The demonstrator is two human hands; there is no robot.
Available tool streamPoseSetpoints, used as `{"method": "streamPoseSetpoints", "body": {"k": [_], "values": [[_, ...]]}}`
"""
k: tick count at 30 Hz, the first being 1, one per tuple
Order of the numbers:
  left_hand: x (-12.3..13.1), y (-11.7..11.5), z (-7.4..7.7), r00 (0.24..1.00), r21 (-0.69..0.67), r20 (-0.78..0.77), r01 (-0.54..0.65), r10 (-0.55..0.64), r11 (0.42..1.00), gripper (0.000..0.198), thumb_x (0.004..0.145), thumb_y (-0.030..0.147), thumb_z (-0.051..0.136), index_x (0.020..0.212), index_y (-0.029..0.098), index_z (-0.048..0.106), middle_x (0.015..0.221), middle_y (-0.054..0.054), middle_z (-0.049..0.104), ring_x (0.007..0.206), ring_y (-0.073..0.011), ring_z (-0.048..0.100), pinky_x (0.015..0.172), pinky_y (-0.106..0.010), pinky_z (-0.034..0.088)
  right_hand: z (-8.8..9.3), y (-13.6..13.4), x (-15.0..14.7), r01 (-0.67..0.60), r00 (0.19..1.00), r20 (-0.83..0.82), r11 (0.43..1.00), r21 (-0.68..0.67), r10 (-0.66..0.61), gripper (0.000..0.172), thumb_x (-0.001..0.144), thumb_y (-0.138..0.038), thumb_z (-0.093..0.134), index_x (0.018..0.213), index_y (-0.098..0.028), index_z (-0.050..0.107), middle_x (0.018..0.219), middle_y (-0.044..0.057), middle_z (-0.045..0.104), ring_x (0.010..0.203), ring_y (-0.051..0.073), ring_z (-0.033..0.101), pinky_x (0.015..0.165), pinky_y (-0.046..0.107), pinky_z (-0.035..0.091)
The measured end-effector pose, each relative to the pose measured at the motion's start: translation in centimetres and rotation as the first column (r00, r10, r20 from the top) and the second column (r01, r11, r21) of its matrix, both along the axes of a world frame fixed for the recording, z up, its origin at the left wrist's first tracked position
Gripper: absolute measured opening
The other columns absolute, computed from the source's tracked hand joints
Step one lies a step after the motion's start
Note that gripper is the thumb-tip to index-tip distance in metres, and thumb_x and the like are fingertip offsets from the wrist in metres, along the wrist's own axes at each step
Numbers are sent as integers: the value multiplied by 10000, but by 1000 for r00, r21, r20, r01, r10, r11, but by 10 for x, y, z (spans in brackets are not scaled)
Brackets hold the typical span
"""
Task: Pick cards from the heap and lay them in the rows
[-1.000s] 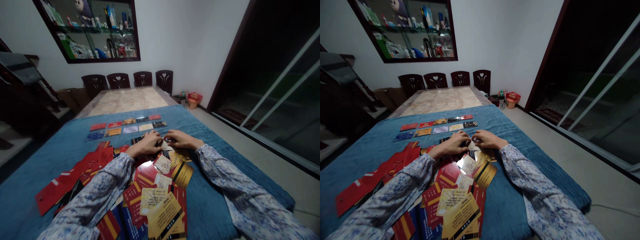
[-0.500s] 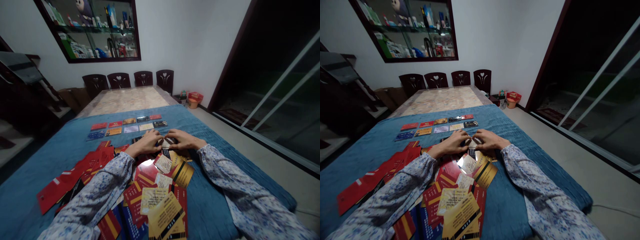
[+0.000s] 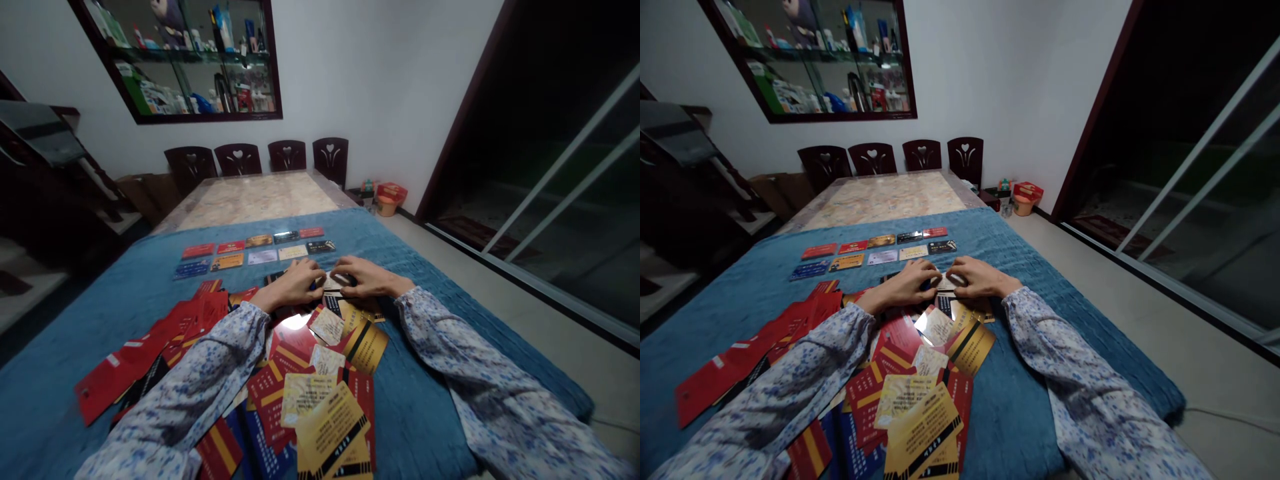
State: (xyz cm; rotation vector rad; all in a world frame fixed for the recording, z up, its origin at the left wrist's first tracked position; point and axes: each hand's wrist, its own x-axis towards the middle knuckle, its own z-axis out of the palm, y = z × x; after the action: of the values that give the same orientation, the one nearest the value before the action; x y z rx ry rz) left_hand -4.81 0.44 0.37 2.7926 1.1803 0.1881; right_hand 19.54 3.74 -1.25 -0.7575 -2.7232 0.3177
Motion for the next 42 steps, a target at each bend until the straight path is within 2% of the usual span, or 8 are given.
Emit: {"method": "streamPoseSetpoints", "body": {"k": [5, 13, 20, 24, 32, 38, 42], "values": [[2, -2, 2, 1000, -2, -23, -13, 13, 1000, 234, 936, 316, 570, 1076, 197, 714, 1194, -126, 683, 1153, -305, 577, 972, -459, 422, 2, 0, 2, -7, 1000, -12, 1000, -24, 6, 306, 877, -230, 614, 1146, -148, 735, 1130, 138, 698, 1025, 256, 653, 929, 394, 503], [3, 5, -1, 998, 62, -19, -64, 65, 996, 297, 949, 182, 478, 1073, 192, 747, 1111, -114, 751, 1098, -286, 634, 990, -465, 433, -2, 2, 4, 47, 999, -18, 999, 3, -47, 322, 873, -243, 646, 1176, -173, 731, 1089, 108, 727, 987, 240, 662, 874, 352, 491], [-3, 17, -14, 981, 97, 172, -105, 87, 990, 271, 929, 161, 506, 943, 193, 775, 950, -90, 766, 956, -220, 664, 916, -350, 493, -12, 12, 6, 128, 990, -64, 992, 25, -126, 340, 794, -120, 636, 1107, -158, 763, 995, 94, 738, 930, 220, 651, 804, 308, 470], [-4, 20, -17, 973, 86, 221, -85, 64, 993, 285, 943, 167, 498, 953, 192, 782, 976, -91, 765, 937, -209, 667, 886, -327, 511, -18, 15, 5, 154, 979, -138, 988, 32, -148, 261, 824, -122, 604, 1015, -170, 775, 943, 86, 745, 890, 215, 650, 783, 305, 471], [-4, 22, -20, 966, 98, 248, -104, 77, 990, 263, 938, 156, 519, 933, 188, 781, 1000, -108, 759, 1016, -248, 643, 959, -406, 512, -20, 18, 6, 215, 927, -330, 973, 85, -176, 128, 826, -139, 611, 864, -182, 726, 804, 50, 689, 774, 186, 590, 727, 292, 437], [-5, 19, -20, 967, 122, 225, -152, 122, 981, 295, 942, 160, 533, 1151, 191, 737, 1126, -115, 747, 1112, -274, 617, 999, -440, 481, -18, 16, 4, 230, 872, -461, 969, 94, -162, 72, 856, -186, 613, 838, -197, 682, 821, 49, 663, 806, 199, 589, 764, 315, 461], [-4, 19, -21, 966, 121, 222, -161, 132, 979, 301, 965, 185, 522, 1199, 187, 711, 1163, -122, 730, 1136, -271, 605, 999, -443, 475, -16, 14, 3, 246, 847, -507, 963, 107, -160, 44, 855, -208, 615, 849, -206, 659, 878, 58, 688, 844, 209, 615, 799, 328, 479]]}}
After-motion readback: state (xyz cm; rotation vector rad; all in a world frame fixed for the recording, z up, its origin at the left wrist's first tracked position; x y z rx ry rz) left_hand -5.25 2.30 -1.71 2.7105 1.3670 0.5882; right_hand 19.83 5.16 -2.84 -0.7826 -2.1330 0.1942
